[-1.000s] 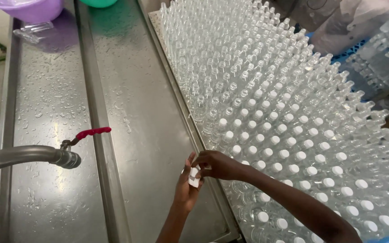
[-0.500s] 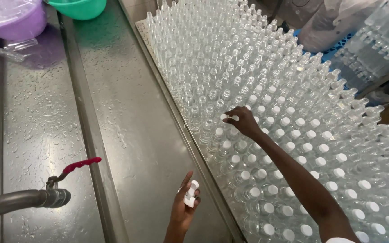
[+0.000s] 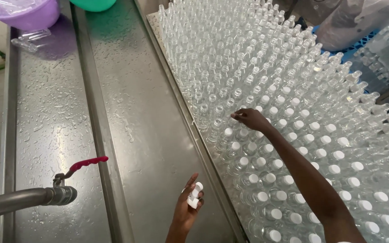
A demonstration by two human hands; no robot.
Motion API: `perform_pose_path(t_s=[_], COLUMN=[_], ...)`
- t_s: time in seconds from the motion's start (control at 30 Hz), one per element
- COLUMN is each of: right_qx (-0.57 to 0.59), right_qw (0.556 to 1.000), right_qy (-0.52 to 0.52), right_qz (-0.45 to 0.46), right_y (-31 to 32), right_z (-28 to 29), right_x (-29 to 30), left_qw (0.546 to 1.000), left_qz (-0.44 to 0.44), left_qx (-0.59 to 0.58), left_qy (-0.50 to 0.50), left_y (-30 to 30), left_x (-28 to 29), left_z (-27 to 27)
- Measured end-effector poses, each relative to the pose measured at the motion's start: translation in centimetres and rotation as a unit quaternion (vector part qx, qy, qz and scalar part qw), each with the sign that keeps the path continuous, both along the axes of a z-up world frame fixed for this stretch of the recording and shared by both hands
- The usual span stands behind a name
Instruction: Placing plastic caps onto a large array of water bottles on a production line.
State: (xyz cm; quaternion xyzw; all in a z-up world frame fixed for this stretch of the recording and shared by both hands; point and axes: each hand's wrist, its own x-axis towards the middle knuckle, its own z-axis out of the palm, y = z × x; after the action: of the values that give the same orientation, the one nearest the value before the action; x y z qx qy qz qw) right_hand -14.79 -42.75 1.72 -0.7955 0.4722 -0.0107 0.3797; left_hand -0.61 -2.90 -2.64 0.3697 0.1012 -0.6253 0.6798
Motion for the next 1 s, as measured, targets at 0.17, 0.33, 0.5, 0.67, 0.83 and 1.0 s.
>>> perform_pose_path(t_s=[0.17, 0.33, 0.5, 0.67, 0.83, 1.0], right_qx=[0.011, 0.055, 0.027, -0.219, -0.111, -0.102], right_qw=[1.0, 0.994, 0.997, 0.974, 0.97, 0.906], right_qy=[-0.012, -0.082, -0.062, -0.004, -0.104, -0.23], right_qz=[0.015, -0.055, -0.044, 0.054, 0.189, 0.34], right_y=[-2.3, -1.2, -0.8, 2.1, 16.1, 22.6], right_z=[-3.3, -2.5, -2.4, -2.7, 6.1, 5.1], right_x=[0.9, 0.6, 0.5, 0.9, 2.4, 2.0], left_qw=[1.0, 1.0, 1.0, 0.998, 0.993, 0.995], left_qz=[-0.003, -0.005, -0.022, -0.014, 0.022, 0.032], left_qx=[0.017, 0.017, -0.011, -0.06, -0.1, -0.091], left_qy=[-0.002, -0.002, 0.015, 0.025, 0.051, 0.032], left_y=[-0.3, -0.6, -1.1, -1.4, -1.4, -1.4], left_x=[0.1, 0.0, -0.2, -0.4, -1.1, -1.7], left_z=[0.8, 0.5, 0.2, 1.4, 2.4, 2.3])
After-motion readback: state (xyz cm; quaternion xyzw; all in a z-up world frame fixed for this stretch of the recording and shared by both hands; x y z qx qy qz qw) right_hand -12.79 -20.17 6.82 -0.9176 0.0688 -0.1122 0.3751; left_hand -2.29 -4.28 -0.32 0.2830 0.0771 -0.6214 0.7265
